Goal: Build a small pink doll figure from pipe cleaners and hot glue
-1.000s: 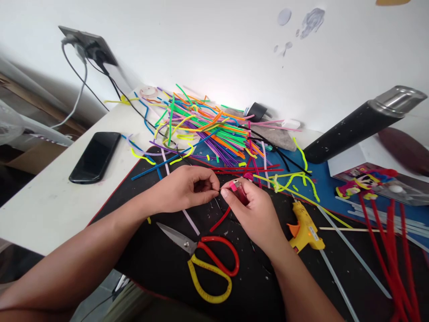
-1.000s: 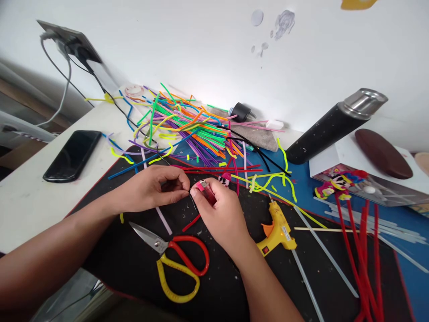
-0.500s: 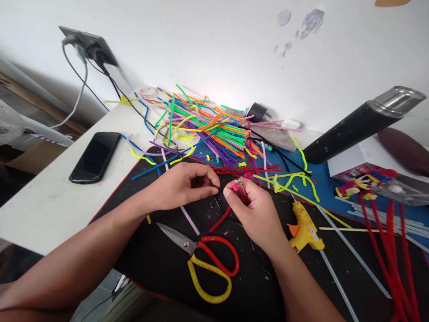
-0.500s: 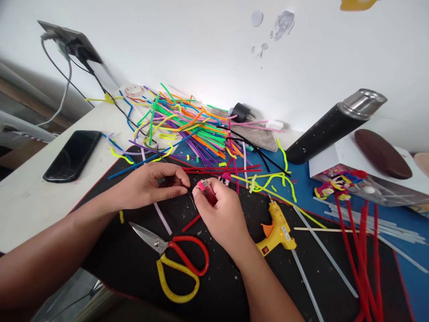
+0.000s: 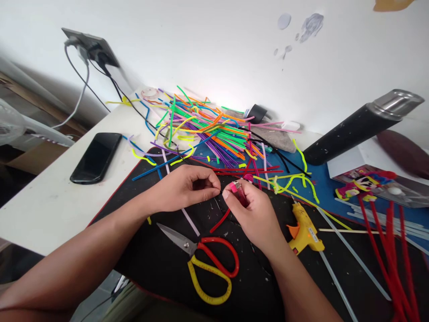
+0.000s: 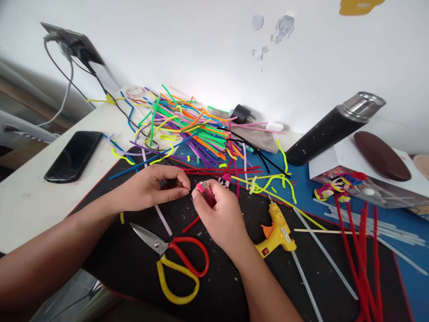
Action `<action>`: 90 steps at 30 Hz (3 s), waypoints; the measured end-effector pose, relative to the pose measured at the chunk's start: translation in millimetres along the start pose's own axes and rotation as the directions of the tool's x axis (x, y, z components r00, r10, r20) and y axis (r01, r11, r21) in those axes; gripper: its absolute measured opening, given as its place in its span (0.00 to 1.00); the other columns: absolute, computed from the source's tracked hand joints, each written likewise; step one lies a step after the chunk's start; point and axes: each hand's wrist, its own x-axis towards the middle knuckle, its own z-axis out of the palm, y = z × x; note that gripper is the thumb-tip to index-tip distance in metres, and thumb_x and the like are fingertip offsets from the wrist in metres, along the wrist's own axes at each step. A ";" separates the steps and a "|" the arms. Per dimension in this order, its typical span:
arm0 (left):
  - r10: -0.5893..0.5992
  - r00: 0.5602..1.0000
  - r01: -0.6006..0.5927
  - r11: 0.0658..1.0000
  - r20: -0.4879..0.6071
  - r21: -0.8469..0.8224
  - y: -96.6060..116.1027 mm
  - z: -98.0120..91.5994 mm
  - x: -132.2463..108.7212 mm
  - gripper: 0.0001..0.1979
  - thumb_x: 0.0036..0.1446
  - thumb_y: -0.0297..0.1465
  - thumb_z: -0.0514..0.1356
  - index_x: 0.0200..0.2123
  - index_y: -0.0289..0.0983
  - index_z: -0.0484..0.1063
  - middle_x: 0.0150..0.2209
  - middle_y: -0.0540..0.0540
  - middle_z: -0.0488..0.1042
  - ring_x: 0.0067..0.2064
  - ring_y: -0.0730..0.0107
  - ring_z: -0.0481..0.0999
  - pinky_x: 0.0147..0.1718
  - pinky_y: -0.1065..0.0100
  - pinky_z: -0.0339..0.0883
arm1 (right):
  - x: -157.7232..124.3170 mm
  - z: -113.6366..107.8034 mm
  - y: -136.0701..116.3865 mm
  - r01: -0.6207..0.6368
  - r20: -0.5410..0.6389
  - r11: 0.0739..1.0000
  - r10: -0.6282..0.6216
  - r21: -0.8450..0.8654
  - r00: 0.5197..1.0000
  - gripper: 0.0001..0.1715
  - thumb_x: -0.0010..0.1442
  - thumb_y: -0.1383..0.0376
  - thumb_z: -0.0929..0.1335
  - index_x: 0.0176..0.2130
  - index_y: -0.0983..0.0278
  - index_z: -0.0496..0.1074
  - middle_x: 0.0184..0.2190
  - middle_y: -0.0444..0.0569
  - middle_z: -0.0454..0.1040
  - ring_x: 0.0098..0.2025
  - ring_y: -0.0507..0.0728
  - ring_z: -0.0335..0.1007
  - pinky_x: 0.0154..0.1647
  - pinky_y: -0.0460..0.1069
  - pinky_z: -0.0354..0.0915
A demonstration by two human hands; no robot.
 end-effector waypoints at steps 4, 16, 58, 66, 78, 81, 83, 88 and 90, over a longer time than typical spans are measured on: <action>-0.002 1.000 0.002 1.000 -0.001 0.012 1.0 -0.1 -0.2 0.10 0.66 0.36 0.62 0.37 0.35 0.78 0.33 0.47 0.78 0.34 0.70 0.73 0.35 0.71 0.68 | -0.1 -0.9 -0.5 0.008 0.003 1.000 -0.008 -0.011 1.000 0.11 0.66 0.58 0.69 0.33 0.61 0.72 0.24 0.40 0.65 0.25 0.52 0.59 0.26 0.47 0.58; -0.034 0.999 0.035 0.998 0.009 -0.048 1.3 -0.8 0.5 0.09 0.65 0.36 0.63 0.36 0.35 0.76 0.31 0.49 0.75 0.30 0.72 0.70 0.31 0.72 0.66 | -0.6 -6.8 1.4 0.056 -0.043 0.998 -0.057 -0.017 0.997 0.12 0.68 0.57 0.69 0.39 0.62 0.78 0.29 0.44 0.76 0.29 0.54 0.67 0.31 0.47 0.64; -0.109 0.985 0.052 0.929 -0.136 -0.367 -1.2 0.5 4.7 0.19 0.61 0.46 0.67 0.33 0.35 0.73 0.28 0.52 0.69 0.29 0.73 0.64 0.30 0.70 0.59 | -2.7 5.4 12.6 0.016 0.100 0.993 -0.028 0.118 0.995 0.32 0.71 0.40 0.65 0.27 0.60 0.61 0.23 0.38 0.55 0.25 0.51 0.49 0.25 0.49 0.47; -0.114 0.985 0.055 0.923 -0.134 -0.380 -1.6 1.9 5.5 0.20 0.60 0.47 0.67 0.33 0.35 0.73 0.27 0.53 0.68 0.28 0.74 0.62 0.29 0.71 0.57 | -3.9 4.8 14.1 0.028 0.022 0.998 -0.030 0.065 0.999 0.33 0.71 0.42 0.65 0.26 0.58 0.54 0.21 0.37 0.51 0.23 0.50 0.46 0.24 0.49 0.45; -0.132 0.982 0.070 0.915 -0.132 -0.397 -1.2 1.3 5.5 0.19 0.59 0.45 0.69 0.33 0.35 0.73 0.27 0.53 0.68 0.28 0.74 0.63 0.29 0.71 0.56 | 0.7 -4.8 14.7 0.023 0.008 0.888 -0.030 0.459 1.000 0.33 0.67 0.39 0.69 0.26 0.60 0.62 0.20 0.35 0.51 0.20 0.48 0.42 0.20 0.46 0.41; -0.140 0.981 0.075 0.911 -0.134 -0.405 0.0 1.1 6.0 0.18 0.58 0.45 0.69 0.32 0.35 0.73 0.27 0.53 0.68 0.28 0.74 0.63 0.29 0.71 0.57 | -0.3 -3.2 12.6 0.020 0.029 0.916 -0.035 0.401 0.999 0.35 0.66 0.37 0.69 0.25 0.59 0.60 0.20 0.35 0.50 0.20 0.49 0.43 0.20 0.47 0.42; -0.146 0.980 0.079 0.908 -0.133 -0.412 1.4 1.2 6.3 0.18 0.58 0.44 0.69 0.31 0.36 0.73 0.26 0.54 0.68 0.27 0.75 0.63 0.28 0.71 0.56 | -1.2 -0.7 11.4 0.021 0.024 0.948 -0.030 0.318 0.999 0.35 0.67 0.37 0.68 0.24 0.59 0.57 0.20 0.36 0.50 0.21 0.49 0.44 0.20 0.47 0.43; -0.154 0.981 0.089 0.898 -0.119 -0.431 2.7 3.3 6.7 0.17 0.59 0.44 0.68 0.32 0.35 0.73 0.25 0.54 0.68 0.26 0.76 0.61 0.26 0.72 0.56 | -4.5 7.7 7.1 0.075 0.017 0.996 -0.076 0.054 0.997 0.32 0.71 0.47 0.66 0.24 0.58 0.53 0.21 0.37 0.50 0.24 0.51 0.46 0.24 0.49 0.46; -0.154 0.981 0.091 0.897 -0.114 -0.433 2.4 4.2 6.4 0.18 0.58 0.45 0.69 0.32 0.35 0.73 0.25 0.54 0.68 0.26 0.76 0.61 0.25 0.72 0.55 | -5.5 10.7 5.0 0.098 0.036 0.995 -0.098 -0.008 0.995 0.29 0.71 0.51 0.65 0.24 0.59 0.53 0.21 0.37 0.51 0.24 0.51 0.46 0.24 0.49 0.46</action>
